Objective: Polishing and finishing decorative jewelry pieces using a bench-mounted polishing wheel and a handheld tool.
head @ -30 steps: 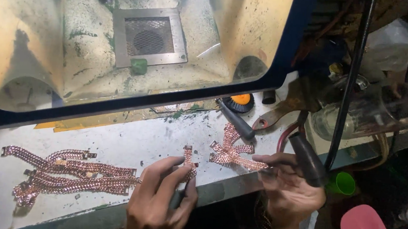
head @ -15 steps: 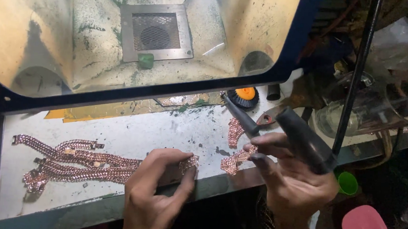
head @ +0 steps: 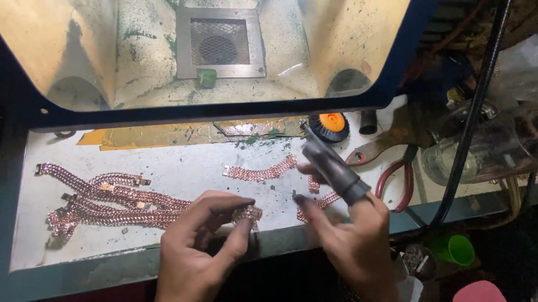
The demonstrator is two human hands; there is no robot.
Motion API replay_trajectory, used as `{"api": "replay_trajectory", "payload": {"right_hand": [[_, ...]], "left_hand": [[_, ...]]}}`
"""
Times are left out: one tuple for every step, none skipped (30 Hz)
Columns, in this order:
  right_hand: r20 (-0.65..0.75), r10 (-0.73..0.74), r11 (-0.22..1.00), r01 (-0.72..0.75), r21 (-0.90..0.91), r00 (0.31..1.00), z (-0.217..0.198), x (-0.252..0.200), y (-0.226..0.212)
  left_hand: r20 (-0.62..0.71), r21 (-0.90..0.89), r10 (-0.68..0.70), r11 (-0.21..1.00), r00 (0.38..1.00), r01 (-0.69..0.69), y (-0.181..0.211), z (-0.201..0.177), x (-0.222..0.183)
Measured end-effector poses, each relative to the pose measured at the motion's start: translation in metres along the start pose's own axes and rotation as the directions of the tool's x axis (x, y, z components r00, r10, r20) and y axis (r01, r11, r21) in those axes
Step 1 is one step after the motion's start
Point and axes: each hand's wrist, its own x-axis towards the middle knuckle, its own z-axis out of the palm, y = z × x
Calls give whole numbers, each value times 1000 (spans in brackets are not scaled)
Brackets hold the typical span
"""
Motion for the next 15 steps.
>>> {"api": "replay_trajectory", "payload": {"right_hand": [[1, 0, 1000, 0, 2, 1000, 2, -7, -3], [79, 78, 963, -96, 254, 994, 4, -14, -6], [174, 134, 854, -202, 480, 976, 5, -21, -9], [171, 134, 854, -201, 480, 976, 11, -39, -1], [148, 214, 814, -260, 520, 966, 17, -56, 7], [128, 292, 768, -313, 560, 948, 22, -73, 15], [128, 292, 767, -312, 561, 948, 28, -88, 24], [-25, 437, 812, -383, 440, 899, 33, -103, 34], [-194, 545, 821, -472, 321, 816, 39, -117, 44], [-191, 544, 821, -472, 321, 817, 41, -119, 43], [-224, 595, 795, -526, 302, 772, 43, -122, 43], [-259, 642, 764, -579, 285, 721, 44, -125, 42], [-257, 643, 764, -580, 284, 721, 45, -118, 33], [-317, 590, 807, -533, 253, 743, 46, -110, 24], [-375, 532, 847, -485, 219, 759, 47, -102, 15]], "left_hand": [[-1, 1, -1, 1000, 1000, 1, 5, 2, -4], [50, 3, 81, 997, 995, -81, 10, 4, -8], [102, 1, 162, 987, 982, -162, 15, 7, -12], [104, 1, 163, 987, 981, -164, 14, 8, -15], [133, 64, 257, 962, 957, -267, 13, 9, -18], [167, 124, 346, 922, 923, -368, 13, 9, -21], [168, 125, 347, 921, 923, -369, 15, 12, -25], [115, 173, 315, 928, 942, -331, 17, 14, -30], [60, 219, 283, 932, 957, -290, 18, 16, -34], [58, 220, 282, 932, 958, -288, 16, 13, -34], [96, 194, 270, 939, 958, -284, 14, 10, -34], [135, 167, 256, 946, 957, -277, 12, 7, -34], [133, 167, 254, 947, 958, -275, 10, 4, -33], [152, 192, 303, 925, 941, -329, 8, 1, -30], [172, 215, 350, 899, 921, -382, 6, -2, -28]]}}
